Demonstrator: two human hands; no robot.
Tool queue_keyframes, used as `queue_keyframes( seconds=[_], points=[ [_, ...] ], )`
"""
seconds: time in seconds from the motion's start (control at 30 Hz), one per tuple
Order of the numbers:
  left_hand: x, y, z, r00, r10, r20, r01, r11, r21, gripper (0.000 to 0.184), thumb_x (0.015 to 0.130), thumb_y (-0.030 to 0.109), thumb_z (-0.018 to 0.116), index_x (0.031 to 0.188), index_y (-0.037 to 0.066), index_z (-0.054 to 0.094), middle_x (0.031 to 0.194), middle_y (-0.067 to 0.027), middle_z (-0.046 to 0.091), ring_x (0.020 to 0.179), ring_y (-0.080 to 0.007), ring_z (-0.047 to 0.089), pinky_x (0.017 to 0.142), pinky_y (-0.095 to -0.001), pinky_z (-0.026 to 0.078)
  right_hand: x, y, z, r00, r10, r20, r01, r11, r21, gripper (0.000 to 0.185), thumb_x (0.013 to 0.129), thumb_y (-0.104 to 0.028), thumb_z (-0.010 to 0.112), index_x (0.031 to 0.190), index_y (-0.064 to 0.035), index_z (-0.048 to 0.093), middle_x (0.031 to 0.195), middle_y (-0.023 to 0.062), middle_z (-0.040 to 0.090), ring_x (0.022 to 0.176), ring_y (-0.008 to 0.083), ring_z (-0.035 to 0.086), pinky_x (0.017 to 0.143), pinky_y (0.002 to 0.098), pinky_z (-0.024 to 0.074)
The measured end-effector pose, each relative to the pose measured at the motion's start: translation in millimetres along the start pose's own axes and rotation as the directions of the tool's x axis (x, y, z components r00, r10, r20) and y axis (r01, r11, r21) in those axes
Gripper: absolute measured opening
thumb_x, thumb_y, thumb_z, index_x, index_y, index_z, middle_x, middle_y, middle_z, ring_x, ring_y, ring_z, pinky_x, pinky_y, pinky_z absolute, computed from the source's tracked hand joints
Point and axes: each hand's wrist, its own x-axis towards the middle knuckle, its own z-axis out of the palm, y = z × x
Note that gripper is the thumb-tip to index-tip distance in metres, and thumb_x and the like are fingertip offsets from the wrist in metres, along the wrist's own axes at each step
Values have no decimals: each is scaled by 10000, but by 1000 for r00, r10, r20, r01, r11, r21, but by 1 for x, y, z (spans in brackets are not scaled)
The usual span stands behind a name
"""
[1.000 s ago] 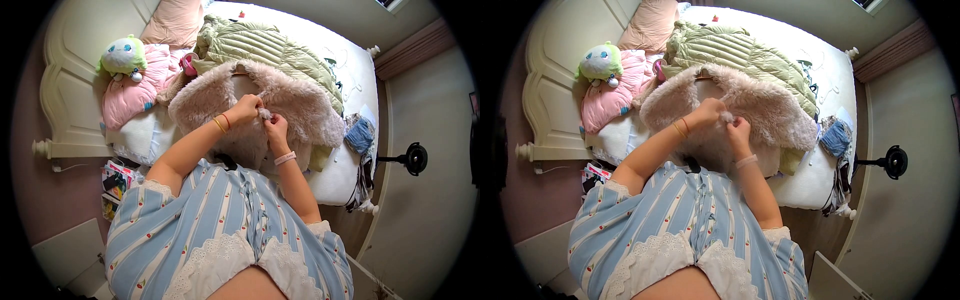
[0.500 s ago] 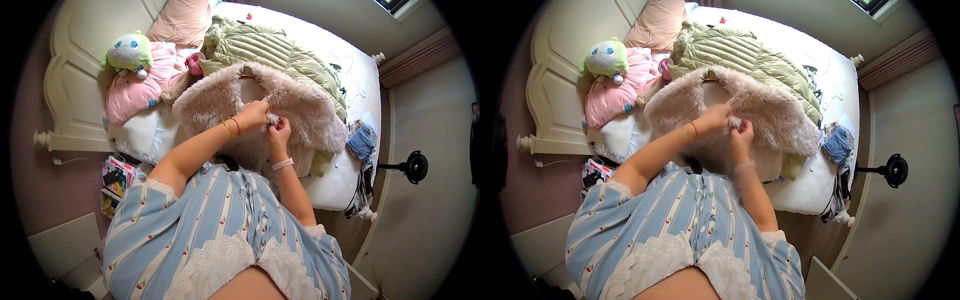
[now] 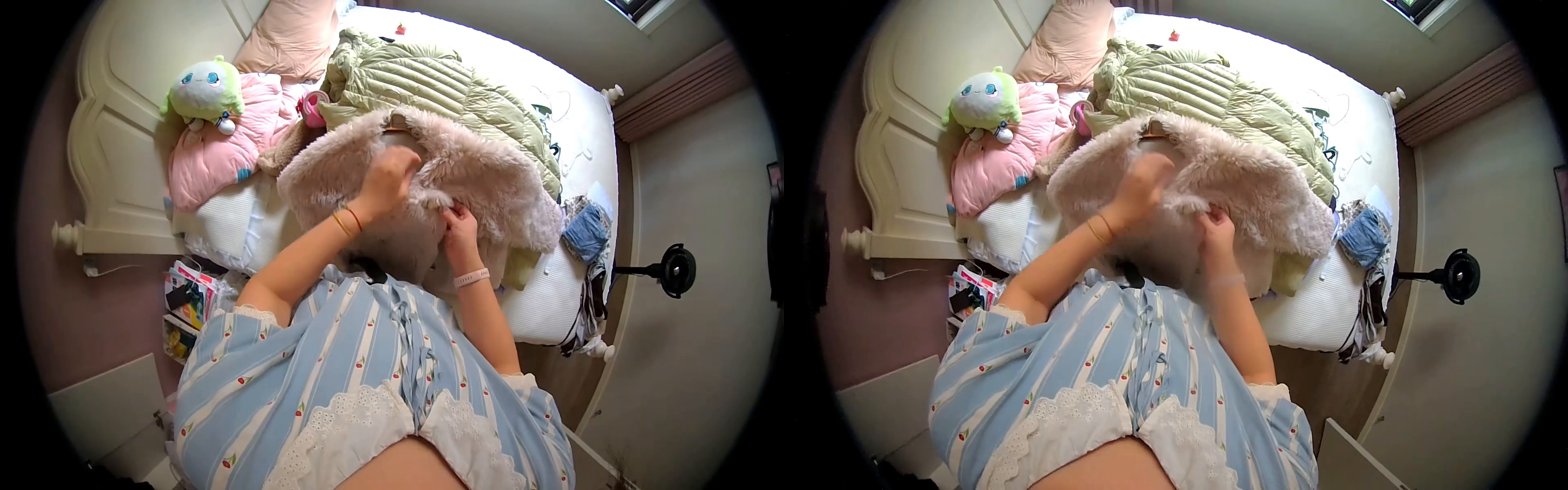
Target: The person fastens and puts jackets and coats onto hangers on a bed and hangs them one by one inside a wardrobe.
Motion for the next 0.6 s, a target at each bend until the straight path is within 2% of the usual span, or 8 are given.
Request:
queue_keyframes(
  seconds=[0.03,0.17,0.23,0.33,0.37,0.47,0.53,0.6],
  points=[
    [12,-9,-7,1000,11,15,-12,995,95,161,753,56,590,911,70,561,937,-109,581,932,-299,539,827,-398,403,-7,0,-2,997,-41,-69,30,987,-159,305,789,-16,585,1080,45,516,951,91,598,828,164,581,727,267,484],
    [36,-53,-15,999,-14,39,-1,937,348,179,759,84,591,936,76,563,964,-94,580,964,-284,532,861,-398,386,-47,-2,-11,977,-142,-157,84,942,-326,192,829,-35,558,1011,25,560,882,85,622,716,128,582,617,234,473],
    [32,-71,-10,959,-167,227,7,820,572,163,782,117,565,942,85,561,947,-69,579,936,-247,559,813,-394,429,-49,19,-53,984,-128,-122,62,896,-439,180,836,-45,556,1002,22,559,861,86,628,689,129,585,600,234,476],
    [26,-83,7,924,-217,315,-107,644,757,139,803,145,541,935,101,554,907,-48,571,897,-216,583,734,-392,464,-63,41,-100,986,-118,-113,33,821,-571,153,850,-65,551,981,14,557,825,87,638,639,128,587,567,234,480],
    [21,-84,9,950,-108,292,-176,587,790,110,817,146,514,910,98,546,881,-38,561,831,-188,601,631,-368,506,-72,46,-109,983,-127,-129,25,802,-597,139,859,-73,547,969,11,557,810,88,643,617,127,586,551,236,480],
    [14,-85,5,935,-134,329,-173,637,751,93,800,115,529,887,82,535,878,-52,560,768,-177,607,585,-334,529,-105,39,-117,957,-13,-289,-128,877,-464,133,876,-84,537,972,6,558,829,92,649,634,120,590,555,232,480],
    [5,-87,-7,925,-46,377,-263,638,724,96,797,77,527,890,69,509,864,-75,556,739,-183,621,545,-313,540,-112,44,-131,955,-81,-286,-76,865,-497,128,878,-80,533,975,-1,561,829,89,648,635,116,588,558,228,477],
    [-6,-88,-11,946,-95,310,-146,727,671,116,812,69,522,920,66,478,881,-112,557,716,-235,638,548,-345,537,-118,51,-143,949,-141,-283,-30,851,-525,123,881,-75,529,978,-8,563,828,87,646,636,111,586,561,224,474]
  ],
)
